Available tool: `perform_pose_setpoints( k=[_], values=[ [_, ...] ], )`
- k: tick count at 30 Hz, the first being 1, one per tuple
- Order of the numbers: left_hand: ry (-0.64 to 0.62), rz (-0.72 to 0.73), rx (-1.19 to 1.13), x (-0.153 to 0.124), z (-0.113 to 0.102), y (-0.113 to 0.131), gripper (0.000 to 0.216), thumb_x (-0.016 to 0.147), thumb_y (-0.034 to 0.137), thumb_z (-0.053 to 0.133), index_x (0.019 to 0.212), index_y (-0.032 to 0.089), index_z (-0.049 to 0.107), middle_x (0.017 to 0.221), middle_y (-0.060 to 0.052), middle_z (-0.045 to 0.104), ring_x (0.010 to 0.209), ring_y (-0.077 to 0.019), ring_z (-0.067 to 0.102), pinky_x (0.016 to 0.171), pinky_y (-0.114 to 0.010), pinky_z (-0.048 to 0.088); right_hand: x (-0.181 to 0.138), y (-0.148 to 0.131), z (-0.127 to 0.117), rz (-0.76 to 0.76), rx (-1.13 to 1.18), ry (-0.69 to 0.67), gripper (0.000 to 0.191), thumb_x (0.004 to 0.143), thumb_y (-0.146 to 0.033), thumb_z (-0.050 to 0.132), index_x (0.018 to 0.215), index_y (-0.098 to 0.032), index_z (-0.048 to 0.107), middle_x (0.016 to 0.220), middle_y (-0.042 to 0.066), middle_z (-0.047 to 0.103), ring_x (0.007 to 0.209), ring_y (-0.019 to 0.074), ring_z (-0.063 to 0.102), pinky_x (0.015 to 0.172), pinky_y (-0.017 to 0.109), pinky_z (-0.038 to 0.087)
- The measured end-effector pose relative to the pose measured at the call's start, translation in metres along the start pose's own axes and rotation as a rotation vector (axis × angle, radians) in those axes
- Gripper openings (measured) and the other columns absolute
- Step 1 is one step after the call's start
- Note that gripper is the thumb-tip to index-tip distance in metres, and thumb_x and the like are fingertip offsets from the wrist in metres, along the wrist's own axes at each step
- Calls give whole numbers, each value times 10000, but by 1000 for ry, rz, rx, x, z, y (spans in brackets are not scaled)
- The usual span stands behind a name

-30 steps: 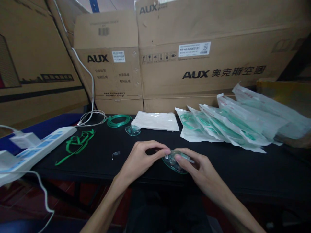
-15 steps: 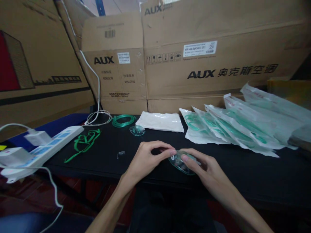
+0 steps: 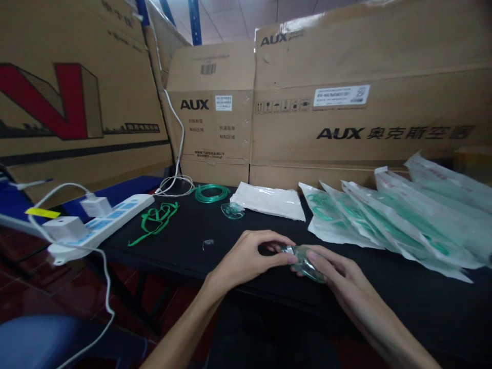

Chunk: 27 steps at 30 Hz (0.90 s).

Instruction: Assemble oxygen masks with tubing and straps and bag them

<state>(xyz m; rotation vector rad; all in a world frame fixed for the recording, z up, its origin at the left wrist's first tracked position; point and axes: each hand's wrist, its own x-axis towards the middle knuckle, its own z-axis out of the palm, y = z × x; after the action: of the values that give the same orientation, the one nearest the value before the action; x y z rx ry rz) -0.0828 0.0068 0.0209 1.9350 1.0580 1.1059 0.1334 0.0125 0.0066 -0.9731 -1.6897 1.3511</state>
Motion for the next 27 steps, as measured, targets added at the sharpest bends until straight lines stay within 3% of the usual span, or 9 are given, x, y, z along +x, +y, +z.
perform_pose_setpoints(
  k=[7,13,19,23,27],
  values=[
    [20,85,83,0,0,-2,234,886,320,750,1087,207,789,1016,-22,788,903,-172,703,851,-250,502,0,4,-5,-21,37,-27,370,957,-474,633,1239,-249,714,1206,68,726,1155,271,637,1006,378,460],
    [8,99,111,1,-1,-4,230,895,333,742,1085,212,789,1020,-12,791,925,-169,707,866,-240,494,0,3,-5,-77,26,-38,303,945,-446,659,1154,-239,732,1130,42,740,1084,221,655,940,310,476],
    [18,61,149,3,-1,-6,235,889,334,746,1090,219,788,1018,-20,789,896,-176,703,853,-259,498,3,0,2,-79,-21,3,299,847,-422,762,1046,-204,715,1006,31,732,963,203,664,857,297,517],
    [-8,20,69,3,-3,-5,289,883,353,751,1143,228,763,1078,-13,786,945,-177,713,884,-257,506,2,0,3,-58,5,0,312,852,-421,747,1069,-202,704,1018,36,718,970,200,653,846,296,517],
    [-38,25,46,4,-4,-4,215,907,354,725,1077,236,781,1056,3,792,974,-180,718,889,-253,501,1,-3,2,-27,29,18,319,852,-444,739,1053,-198,711,1003,39,715,959,208,651,825,298,508]
  ],
)
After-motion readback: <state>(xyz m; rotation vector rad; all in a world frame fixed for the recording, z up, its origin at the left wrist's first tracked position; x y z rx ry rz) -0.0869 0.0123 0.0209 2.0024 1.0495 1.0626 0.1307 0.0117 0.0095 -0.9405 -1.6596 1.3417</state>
